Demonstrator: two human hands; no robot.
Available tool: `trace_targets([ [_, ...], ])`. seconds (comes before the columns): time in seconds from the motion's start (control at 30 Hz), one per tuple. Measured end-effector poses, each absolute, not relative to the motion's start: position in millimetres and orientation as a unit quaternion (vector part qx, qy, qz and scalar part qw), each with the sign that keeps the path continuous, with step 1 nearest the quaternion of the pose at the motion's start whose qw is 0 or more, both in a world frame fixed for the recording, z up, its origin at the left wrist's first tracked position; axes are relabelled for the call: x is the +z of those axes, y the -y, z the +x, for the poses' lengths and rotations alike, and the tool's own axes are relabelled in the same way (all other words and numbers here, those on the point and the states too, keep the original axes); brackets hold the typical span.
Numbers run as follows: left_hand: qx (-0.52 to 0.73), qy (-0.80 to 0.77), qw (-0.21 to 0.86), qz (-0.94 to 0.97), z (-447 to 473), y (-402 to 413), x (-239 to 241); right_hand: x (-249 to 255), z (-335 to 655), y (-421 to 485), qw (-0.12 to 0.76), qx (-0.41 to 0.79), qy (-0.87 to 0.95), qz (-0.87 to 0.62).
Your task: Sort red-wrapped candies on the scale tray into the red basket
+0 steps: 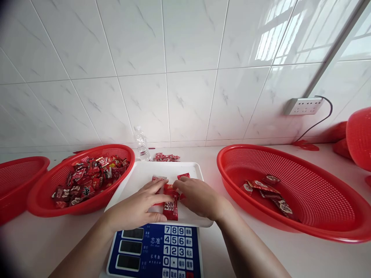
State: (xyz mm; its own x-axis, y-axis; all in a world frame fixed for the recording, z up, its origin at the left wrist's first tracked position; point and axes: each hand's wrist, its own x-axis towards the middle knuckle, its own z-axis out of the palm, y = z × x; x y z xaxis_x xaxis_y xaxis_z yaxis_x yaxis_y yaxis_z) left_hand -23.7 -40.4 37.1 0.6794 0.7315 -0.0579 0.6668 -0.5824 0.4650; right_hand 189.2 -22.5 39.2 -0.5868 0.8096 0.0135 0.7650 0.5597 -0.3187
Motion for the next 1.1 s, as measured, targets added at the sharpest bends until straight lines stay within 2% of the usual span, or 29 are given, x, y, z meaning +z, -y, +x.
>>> trace_targets([
  [0.13, 0.093, -0.402, 0.224, 0.883, -28.2, 39.4, 39.1, 40.0, 198.4, 19.9, 0.129, 0.135, 0.869, -0.458],
  [0.33, 0.097, -0.457, 0.182, 0.865, -33.9, 36.0, 35.2, 39.1, 209.5, 7.8, 0.127, 0.113, 0.817, -0.551],
  [0.57, 0.088, -0.465, 0.162, 0.866, -30.2, 33.6, 26.9, 35.8, 199.0, 9.2, 0.134, 0.138, 0.844, -0.500],
  [0.77, 0.095, -0.490, 0.150, 0.854, -28.0, 34.0, 27.0, 36.8, 207.5, -2.1, 0.236, 0.054, 0.781, -0.576],
  [0.97, 0.068, -0.517, 0.135, 0.842, -25.9, 33.3, 29.2, 15.4, 207.4, -18.8, 0.223, 0.086, 0.797, -0.554],
  [1.1, 0.086, -0.524, 0.130, 0.837, -36.3, 35.3, 39.3, 20.7, 196.7, -7.4, 0.214, 0.126, 0.830, -0.500],
])
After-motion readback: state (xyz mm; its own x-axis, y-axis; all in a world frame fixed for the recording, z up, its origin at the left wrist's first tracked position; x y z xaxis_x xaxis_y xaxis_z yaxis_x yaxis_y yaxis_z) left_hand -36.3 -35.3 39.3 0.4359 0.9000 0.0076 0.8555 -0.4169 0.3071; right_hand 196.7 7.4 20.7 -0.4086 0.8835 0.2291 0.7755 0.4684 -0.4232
